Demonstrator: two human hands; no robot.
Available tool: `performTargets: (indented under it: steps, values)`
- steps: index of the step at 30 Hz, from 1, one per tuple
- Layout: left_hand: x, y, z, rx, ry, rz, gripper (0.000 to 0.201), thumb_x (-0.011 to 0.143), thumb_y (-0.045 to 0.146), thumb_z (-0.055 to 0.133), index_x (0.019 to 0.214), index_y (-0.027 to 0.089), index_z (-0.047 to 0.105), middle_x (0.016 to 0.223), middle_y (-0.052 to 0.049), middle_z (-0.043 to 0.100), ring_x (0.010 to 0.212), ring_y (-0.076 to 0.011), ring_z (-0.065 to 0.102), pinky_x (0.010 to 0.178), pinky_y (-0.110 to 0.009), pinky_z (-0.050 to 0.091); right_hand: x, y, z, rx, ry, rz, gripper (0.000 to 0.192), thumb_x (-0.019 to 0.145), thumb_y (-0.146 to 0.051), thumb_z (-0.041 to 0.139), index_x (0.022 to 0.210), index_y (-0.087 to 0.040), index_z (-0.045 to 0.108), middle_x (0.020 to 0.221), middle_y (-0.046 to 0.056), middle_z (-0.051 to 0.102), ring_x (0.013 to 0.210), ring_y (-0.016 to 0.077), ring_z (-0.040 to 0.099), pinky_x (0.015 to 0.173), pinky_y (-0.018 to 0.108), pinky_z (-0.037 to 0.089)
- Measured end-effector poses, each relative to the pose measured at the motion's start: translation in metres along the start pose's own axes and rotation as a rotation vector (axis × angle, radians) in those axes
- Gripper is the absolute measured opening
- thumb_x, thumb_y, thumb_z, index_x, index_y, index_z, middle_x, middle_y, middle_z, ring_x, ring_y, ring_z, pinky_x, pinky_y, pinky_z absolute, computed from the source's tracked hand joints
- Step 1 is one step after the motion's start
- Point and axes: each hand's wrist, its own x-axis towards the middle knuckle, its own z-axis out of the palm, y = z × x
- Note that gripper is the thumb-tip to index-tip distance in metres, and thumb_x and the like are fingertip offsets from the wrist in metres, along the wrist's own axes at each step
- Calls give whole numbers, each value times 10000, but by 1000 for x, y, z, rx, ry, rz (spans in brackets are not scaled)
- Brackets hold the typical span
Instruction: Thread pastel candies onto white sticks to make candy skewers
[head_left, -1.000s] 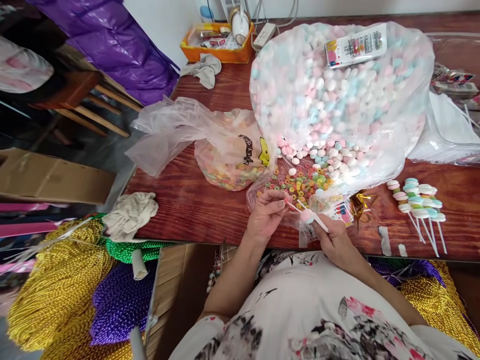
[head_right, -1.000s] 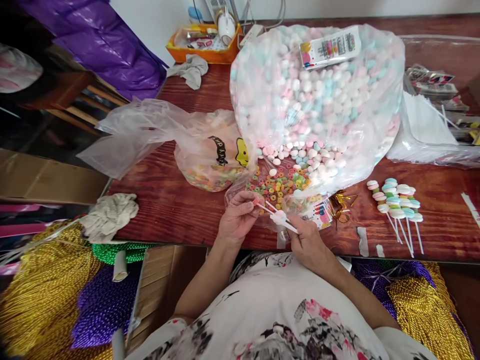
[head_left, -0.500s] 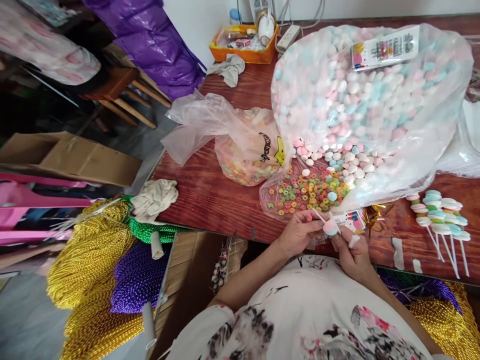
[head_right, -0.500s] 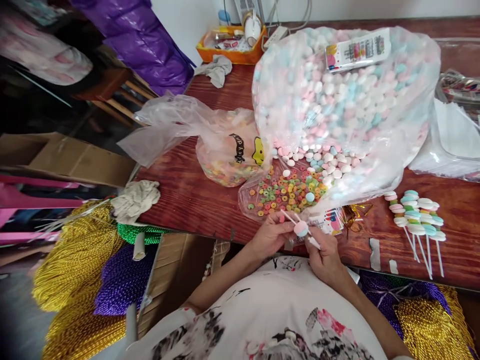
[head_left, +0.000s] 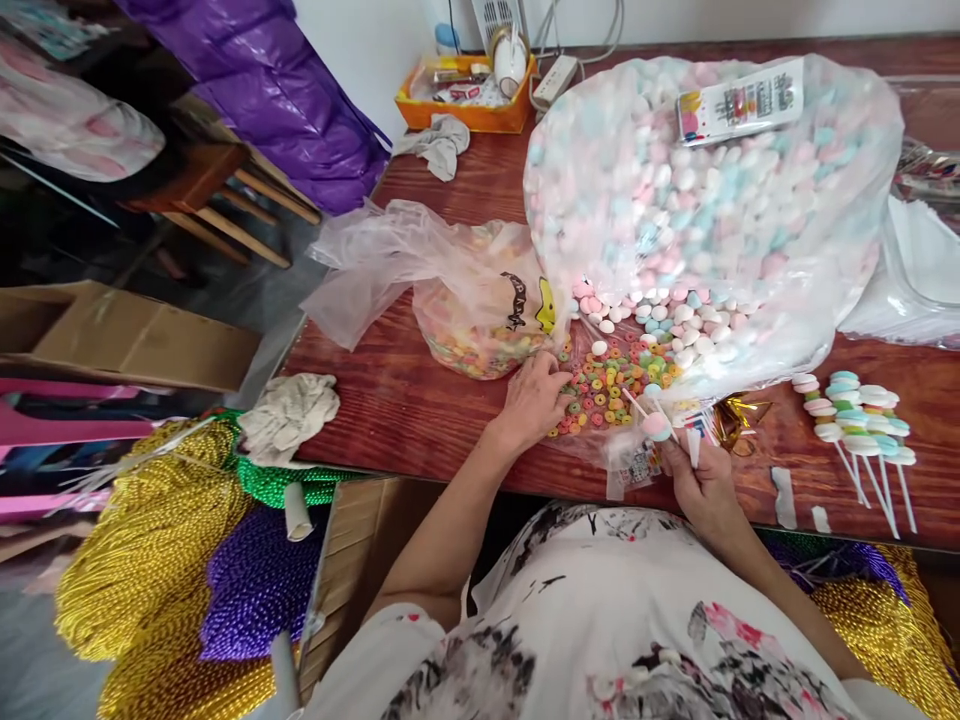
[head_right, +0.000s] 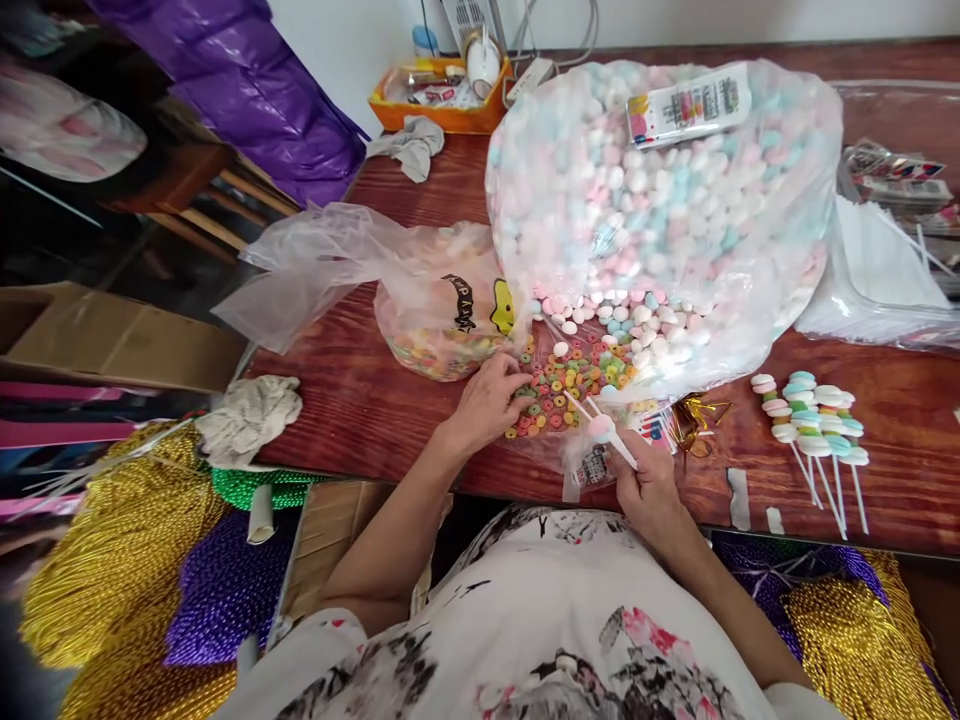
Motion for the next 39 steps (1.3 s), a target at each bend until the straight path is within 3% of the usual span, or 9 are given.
performTargets:
  steps: [4, 6, 10, 14, 20, 26, 31, 34, 39]
  values:
    - [-15, 2, 4, 6, 108, 25, 189, 828, 167, 640, 990, 168, 738, 1187, -152, 604, 1113, -319, 539, 950, -492, 506, -9, 7, -5, -7, -13, 40, 272, 1016, -235, 469, 754, -211, 537, 608, -41, 456, 541, 122, 425, 543, 271, 331]
    - [-18, 0, 6, -116, 196, 41, 165, 811, 137, 636, 939, 171, 736, 1145, -145, 648, 1079, -304, 566, 952, -489, 502, -11, 6, -3, -6, -23, 30, 263, 1013, -221, 460, 761, -214, 535, 610, -36, 466, 540, 128, 435, 545, 274, 337]
    - [-18, 5, 6, -734, 347, -94, 47, 774, 207, 735, 813, 184, 748, 818, -54, 707, 755, -182, 620, 739, -340, 535, -5, -6, 6, -15, -81, -53, 209, 980, -163, 442, 805, -218, 543, 644, -16, 527, 564, 143, 473, 563, 276, 359]
    - [-21, 23, -1, -1421, 330, -324, 249, 605, 237, 892, 831, 194, 795, 776, -15, 717, 648, -113, 611, 597, -239, 512, 5, -18, 13, -59, -168, -127, 184, 934, -114, 417, 907, -214, 569, 670, -4, 563, 559, 150, 455, 556, 277, 348]
    - [-28, 43, 3, -1753, 261, -342, 255, 546, 222, 928, 770, 202, 807, 842, -16, 709, 505, -58, 556, 423, -200, 456, 8, -22, 13, -115, -183, -113, 183, 895, -97, 420, 782, -224, 490, 639, -10, 525, 551, 149, 422, 543, 274, 320]
    - [-30, 45, 17, -1705, 384, -316, 249, 569, 244, 933, 780, 207, 805, 776, 0, 681, 490, -64, 558, 398, -197, 456, 2, -21, 7, -135, -197, -104, 189, 881, -66, 416, 839, -221, 515, 665, -5, 561, 557, 154, 447, 557, 270, 339]
    - [-36, 46, 10, -1256, 578, -104, 200, 632, 220, 913, 802, 262, 815, 831, -15, 717, 647, -121, 648, 586, -267, 573, 2, -19, 4, -285, -245, -93, 215, 824, -32, 415, 848, -220, 518, 658, 9, 592, 560, 173, 480, 565, 284, 322]
    - [-38, 43, 5, -989, 604, 27, 170, 689, 194, 878, 816, 291, 818, 825, -20, 739, 754, -156, 679, 737, -317, 589, 1, -18, 3, -321, -234, -98, 229, 811, -27, 414, 857, -219, 530, 661, 13, 602, 559, 178, 489, 566, 287, 316]
    - [-40, 42, 11, -954, 626, 97, 204, 756, 190, 832, 915, 318, 814, 872, -14, 744, 757, -146, 681, 705, -293, 568, -3, -17, 4, -193, -210, -150, 232, 849, -40, 416, 910, -214, 558, 691, 10, 600, 563, 169, 476, 572, 278, 342]
